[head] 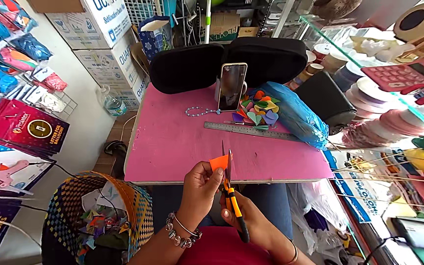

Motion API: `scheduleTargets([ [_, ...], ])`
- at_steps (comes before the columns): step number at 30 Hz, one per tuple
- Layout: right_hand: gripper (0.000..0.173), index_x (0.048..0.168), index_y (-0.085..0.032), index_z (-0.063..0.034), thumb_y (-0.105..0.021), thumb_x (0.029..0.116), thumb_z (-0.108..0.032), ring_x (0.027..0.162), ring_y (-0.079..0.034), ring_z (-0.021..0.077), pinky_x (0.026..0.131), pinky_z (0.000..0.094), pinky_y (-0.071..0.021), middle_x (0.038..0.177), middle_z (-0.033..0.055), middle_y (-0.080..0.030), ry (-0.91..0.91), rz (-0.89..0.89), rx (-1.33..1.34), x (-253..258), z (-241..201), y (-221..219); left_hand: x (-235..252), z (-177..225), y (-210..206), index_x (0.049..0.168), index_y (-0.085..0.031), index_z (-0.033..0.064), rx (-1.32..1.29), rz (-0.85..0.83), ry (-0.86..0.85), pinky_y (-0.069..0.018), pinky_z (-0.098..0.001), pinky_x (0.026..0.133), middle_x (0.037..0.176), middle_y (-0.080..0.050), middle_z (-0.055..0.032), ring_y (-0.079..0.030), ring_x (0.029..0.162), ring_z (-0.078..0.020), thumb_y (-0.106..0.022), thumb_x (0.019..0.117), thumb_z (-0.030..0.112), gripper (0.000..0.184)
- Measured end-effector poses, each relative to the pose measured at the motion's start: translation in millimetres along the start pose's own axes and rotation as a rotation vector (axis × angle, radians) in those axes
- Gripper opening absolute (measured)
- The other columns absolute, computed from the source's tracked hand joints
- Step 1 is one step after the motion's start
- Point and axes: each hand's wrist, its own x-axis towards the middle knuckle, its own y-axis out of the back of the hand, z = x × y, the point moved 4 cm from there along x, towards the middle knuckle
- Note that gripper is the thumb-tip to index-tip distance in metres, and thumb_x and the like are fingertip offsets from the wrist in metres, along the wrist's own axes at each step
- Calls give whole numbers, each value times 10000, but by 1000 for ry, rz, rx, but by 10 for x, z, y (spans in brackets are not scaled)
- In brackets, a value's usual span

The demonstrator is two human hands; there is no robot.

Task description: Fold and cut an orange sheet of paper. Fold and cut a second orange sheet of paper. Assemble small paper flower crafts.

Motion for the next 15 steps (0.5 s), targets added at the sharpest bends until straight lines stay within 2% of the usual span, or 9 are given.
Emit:
scheduleTargets([
  [8,425,1013,-596,-108,-693,911,-509,618,-541,-52,578,130,-467,738,-121,-570,5,27,28,-5,12,8,3,6,-7,953,-610,34,68,3,-70,-558,-172,599,812,-677,17,-663,687,-30,-617,968,33,17],
  [15,355,959,-601,-132,-718,915,-464,599,-543,-36,563,139,-458,707,-119,-576,7,57,76,8,39,19,30,-8,13,960,-619,16,30,-38,16,-554,-187,573,807,-693,-19,-669,670,-58,-632,981,56,47],
])
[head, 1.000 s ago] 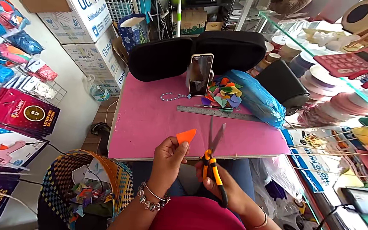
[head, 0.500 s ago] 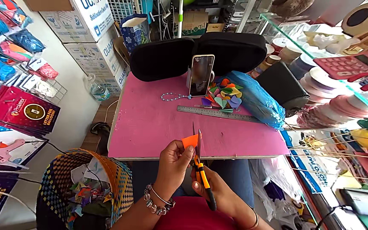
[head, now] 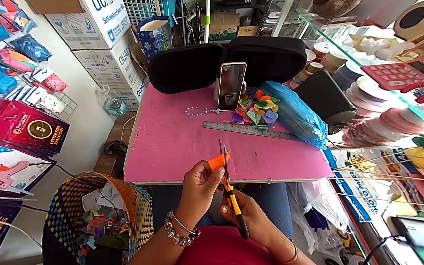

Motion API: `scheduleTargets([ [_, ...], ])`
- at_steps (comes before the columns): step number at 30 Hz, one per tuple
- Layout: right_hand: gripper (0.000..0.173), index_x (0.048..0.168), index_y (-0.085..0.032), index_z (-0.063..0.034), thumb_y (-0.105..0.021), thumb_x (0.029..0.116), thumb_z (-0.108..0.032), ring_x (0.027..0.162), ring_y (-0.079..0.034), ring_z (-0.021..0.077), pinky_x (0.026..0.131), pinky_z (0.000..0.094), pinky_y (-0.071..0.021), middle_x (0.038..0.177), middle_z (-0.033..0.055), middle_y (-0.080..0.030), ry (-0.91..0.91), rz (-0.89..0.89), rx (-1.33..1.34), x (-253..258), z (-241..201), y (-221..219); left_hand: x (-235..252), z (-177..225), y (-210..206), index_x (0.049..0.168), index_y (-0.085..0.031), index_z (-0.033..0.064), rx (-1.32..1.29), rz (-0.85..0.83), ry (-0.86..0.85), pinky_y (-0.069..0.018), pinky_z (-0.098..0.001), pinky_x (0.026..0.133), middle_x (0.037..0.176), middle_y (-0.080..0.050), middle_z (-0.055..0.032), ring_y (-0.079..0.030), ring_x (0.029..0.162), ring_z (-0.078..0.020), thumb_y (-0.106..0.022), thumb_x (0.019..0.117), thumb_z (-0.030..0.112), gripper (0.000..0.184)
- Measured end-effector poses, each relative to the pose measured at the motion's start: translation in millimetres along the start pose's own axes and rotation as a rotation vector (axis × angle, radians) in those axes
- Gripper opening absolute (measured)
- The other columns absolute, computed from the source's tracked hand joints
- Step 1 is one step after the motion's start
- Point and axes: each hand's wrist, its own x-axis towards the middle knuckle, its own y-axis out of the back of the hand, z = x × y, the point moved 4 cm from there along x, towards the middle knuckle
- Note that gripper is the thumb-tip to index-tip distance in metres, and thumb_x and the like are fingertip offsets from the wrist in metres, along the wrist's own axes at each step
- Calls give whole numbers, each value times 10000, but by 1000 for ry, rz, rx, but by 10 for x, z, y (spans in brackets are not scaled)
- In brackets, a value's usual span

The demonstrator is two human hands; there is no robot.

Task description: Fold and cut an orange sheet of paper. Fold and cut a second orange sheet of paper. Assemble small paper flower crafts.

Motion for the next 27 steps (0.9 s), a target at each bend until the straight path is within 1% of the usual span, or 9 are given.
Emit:
scheduleTargets([
  [3,409,986,-601,-117,-717,906,-502,603,-537,-37,565,141,-459,716,-113,-572,-5,-27,-12,-4,1,-1,3,-10,-3,941,-620,19,-36,13,0,-551,-189,558,788,-687,-21,-661,649,-61,-624,982,45,49],
  [5,468,1022,-591,-108,-693,903,-550,608,-519,-51,566,133,-445,729,-121,-551,-10,-66,-40,-12,-13,-11,-6,-13,-10,933,-616,26,-49,23,4,-543,-182,550,777,-681,-13,-654,640,-53,-618,980,39,48],
  [7,501,1029,-578,-106,-677,901,-580,606,-502,-56,559,127,-431,731,-122,-534,-12,-92,-51,-12,-24,-25,-8,-17,-12,927,-613,31,-56,24,9,-535,-177,546,769,-673,-9,-645,631,-49,-620,978,41,53],
  [12,460,1029,-583,-101,-661,922,-541,637,-528,-56,589,130,-453,754,-118,-555,3,-86,-64,-5,-40,-36,-19,-25,-26,922,-613,29,-48,11,0,-519,-169,548,760,-670,-5,-627,619,-37,-621,976,42,56],
  [15,446,1018,-582,-107,-662,923,-535,638,-529,-55,591,130,-451,747,-121,-552,6,-80,-53,-5,-44,-45,-27,-31,-30,922,-609,30,-50,15,1,-516,-167,551,761,-672,-7,-626,618,-36,-616,978,41,58],
  [19,468,1024,-581,-103,-661,917,-552,643,-536,-49,597,136,-460,754,-116,-556,-6,-81,-68,-7,-43,-47,-39,-34,-40,915,-605,28,-50,35,4,-516,-166,543,755,-668,-8,-627,614,-38,-612,975,30,60],
  [22,454,1011,-574,-108,-660,917,-544,629,-519,-49,585,136,-443,740,-115,-543,-10,-80,-75,-7,-39,-43,-37,-32,-45,905,-599,30,-53,32,6,-508,-164,538,747,-661,-9,-618,605,-35,-616,974,31,71],
  [27,468,997,-576,-116,-664,909,-567,620,-518,-50,578,133,-442,730,-120,-539,-18,-70,-79,-11,-20,-41,-29,-31,-38,892,-594,40,-40,18,15,-504,-161,540,736,-657,-4,-616,606,-32,-621,969,31,82],
])
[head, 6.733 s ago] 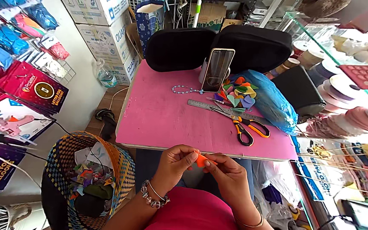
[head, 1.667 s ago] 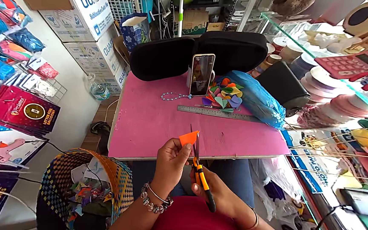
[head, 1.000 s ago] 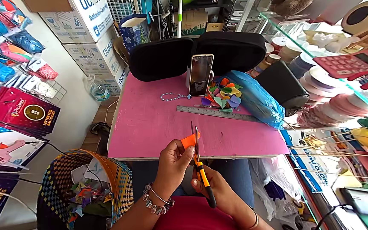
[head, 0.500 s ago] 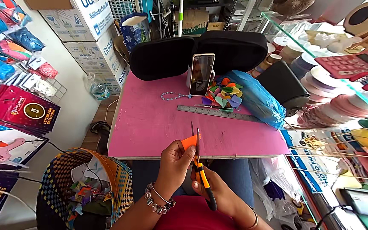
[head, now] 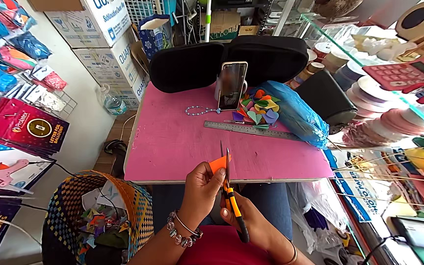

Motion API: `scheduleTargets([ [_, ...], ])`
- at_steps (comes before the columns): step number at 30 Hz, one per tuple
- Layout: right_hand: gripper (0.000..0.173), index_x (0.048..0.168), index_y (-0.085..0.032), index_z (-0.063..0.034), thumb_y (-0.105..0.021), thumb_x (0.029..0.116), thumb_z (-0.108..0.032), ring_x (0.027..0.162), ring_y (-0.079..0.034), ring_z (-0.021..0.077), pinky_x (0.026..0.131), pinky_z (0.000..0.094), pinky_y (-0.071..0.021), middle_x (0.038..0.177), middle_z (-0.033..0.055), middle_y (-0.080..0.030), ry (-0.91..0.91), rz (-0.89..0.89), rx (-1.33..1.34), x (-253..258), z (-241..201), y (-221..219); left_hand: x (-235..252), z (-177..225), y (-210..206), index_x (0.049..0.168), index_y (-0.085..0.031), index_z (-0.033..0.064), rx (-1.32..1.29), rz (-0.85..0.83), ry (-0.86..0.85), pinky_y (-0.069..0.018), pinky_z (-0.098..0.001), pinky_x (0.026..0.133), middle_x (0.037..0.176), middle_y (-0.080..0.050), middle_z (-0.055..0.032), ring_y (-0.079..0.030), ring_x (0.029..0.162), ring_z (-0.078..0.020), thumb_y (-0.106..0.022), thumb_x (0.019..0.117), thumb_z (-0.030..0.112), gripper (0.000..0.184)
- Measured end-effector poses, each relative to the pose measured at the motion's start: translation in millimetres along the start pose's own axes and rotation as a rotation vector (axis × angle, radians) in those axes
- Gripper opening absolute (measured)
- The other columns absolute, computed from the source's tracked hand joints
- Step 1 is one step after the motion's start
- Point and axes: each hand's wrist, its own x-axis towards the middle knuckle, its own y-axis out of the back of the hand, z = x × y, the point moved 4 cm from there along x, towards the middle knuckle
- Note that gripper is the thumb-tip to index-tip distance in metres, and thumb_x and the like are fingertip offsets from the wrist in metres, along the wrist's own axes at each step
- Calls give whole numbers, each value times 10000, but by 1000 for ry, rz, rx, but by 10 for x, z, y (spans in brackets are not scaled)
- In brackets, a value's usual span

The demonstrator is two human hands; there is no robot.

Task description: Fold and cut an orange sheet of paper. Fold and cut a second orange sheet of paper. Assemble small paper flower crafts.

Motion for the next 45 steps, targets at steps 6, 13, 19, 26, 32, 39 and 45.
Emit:
scheduleTargets([
  [6,399,941,-585,-132,-677,928,-520,591,-520,-45,558,137,-445,703,-123,-549,24,38,61,-17,23,-15,-4,20,4,908,-599,39,-1,-23,-5,-502,-157,527,744,-664,1,-618,602,-27,-623,975,41,71],
  [13,368,886,-586,-149,-689,931,-500,546,-498,-45,520,146,-424,646,-124,-531,43,59,58,-24,29,-15,-18,38,19,915,-598,35,-5,-38,11,-483,-146,480,732,-660,1,-590,547,-16,-618,976,32,65],
  [19,342,880,-582,-147,-696,933,-465,532,-491,-38,507,147,-413,632,-121,-524,50,60,61,-32,21,-8,-16,42,26,922,-603,40,-8,-50,1,-468,-135,491,736,-653,14,-570,552,0,-627,969,30,54],
  [26,325,921,-599,-131,-706,931,-438,570,-495,-46,528,133,-416,681,-116,-540,95,88,36,-15,21,73,-36,-24,74,1082,-613,44,-432,-301,361,-540,-166,556,960,-729,-86,-685,692,-71,-366,1113,251,323],
  [32,328,957,-611,-123,-722,912,-429,573,-506,-42,530,135,-426,694,-113,-558,58,108,27,-17,29,106,-50,-104,72,1109,-615,33,-760,-307,670,-577,-172,599,1013,-723,-118,-720,756,-98,-330,1123,284,380],
  [39,582,1126,-567,-51,-695,885,-566,657,-513,-33,603,145,-448,797,-80,-542,-7,-112,-54,-29,95,124,-31,-90,97,1062,-664,33,-896,-261,606,-596,-179,668,895,-703,-68,-706,729,-88,-641,961,-9,112],
  [45,472,1074,-570,-100,-680,920,-533,613,-482,-61,557,123,-416,748,-129,-517,72,-48,81,-57,112,38,-14,54,114,1102,-645,-18,-366,112,333,-620,-243,693,914,-732,-88,-727,754,-122,-566,986,-62,147],
])
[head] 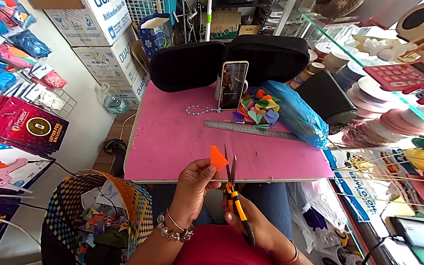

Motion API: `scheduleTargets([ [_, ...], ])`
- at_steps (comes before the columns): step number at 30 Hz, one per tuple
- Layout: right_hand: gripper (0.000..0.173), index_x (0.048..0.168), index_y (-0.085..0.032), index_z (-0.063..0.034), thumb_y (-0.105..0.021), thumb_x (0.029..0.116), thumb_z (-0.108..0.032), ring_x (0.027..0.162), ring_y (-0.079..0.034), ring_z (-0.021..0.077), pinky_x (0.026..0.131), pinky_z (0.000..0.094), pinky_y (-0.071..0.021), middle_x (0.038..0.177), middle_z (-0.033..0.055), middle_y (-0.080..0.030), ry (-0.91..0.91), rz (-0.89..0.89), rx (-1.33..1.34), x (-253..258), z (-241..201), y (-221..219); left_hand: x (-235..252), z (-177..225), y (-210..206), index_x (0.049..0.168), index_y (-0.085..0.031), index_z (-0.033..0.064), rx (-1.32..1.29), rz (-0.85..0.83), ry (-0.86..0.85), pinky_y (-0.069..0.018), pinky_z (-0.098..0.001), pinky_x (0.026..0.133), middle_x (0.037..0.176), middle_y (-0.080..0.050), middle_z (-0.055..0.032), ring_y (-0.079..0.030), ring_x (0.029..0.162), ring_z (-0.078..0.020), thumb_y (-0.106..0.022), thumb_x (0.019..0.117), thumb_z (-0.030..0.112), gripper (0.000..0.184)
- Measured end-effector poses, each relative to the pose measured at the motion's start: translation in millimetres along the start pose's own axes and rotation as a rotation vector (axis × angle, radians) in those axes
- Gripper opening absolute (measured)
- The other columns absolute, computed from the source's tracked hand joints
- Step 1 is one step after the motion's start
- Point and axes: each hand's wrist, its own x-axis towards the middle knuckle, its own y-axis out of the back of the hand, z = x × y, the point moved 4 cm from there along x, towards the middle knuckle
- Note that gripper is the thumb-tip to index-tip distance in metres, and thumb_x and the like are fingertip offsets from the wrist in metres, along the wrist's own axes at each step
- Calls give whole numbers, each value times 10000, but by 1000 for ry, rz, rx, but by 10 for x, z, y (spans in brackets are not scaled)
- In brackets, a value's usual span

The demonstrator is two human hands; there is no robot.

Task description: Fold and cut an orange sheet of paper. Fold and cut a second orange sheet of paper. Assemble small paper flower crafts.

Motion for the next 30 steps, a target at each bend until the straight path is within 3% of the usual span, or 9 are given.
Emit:
scheduleTargets([
  [11,349,940,-606,-137,-730,899,-460,585,-521,-39,541,138,-435,698,-119,-563,-58,150,-39,37,-26,53,10,-69,17,1059,-640,-3,248,-96,-196,-563,-196,588,875,-715,-55,-680,698,-79,-647,959,5,101],
  [18,445,987,-593,-124,-706,892,-544,587,-506,-48,546,132,-428,711,-126,-545,-82,45,-41,33,-22,23,22,-69,19,970,-672,8,261,-59,-197,-562,-191,580,827,-724,-50,-686,684,-72,-642,967,15,32],
  [30,428,970,-594,-125,-703,896,-532,585,-517,-42,545,140,-437,708,-120,-556,-104,36,-36,26,-27,-5,13,-91,8,975,-667,-3,326,-45,-340,-575,-200,589,832,-723,-43,-693,691,-76,-646,962,17,31],
])
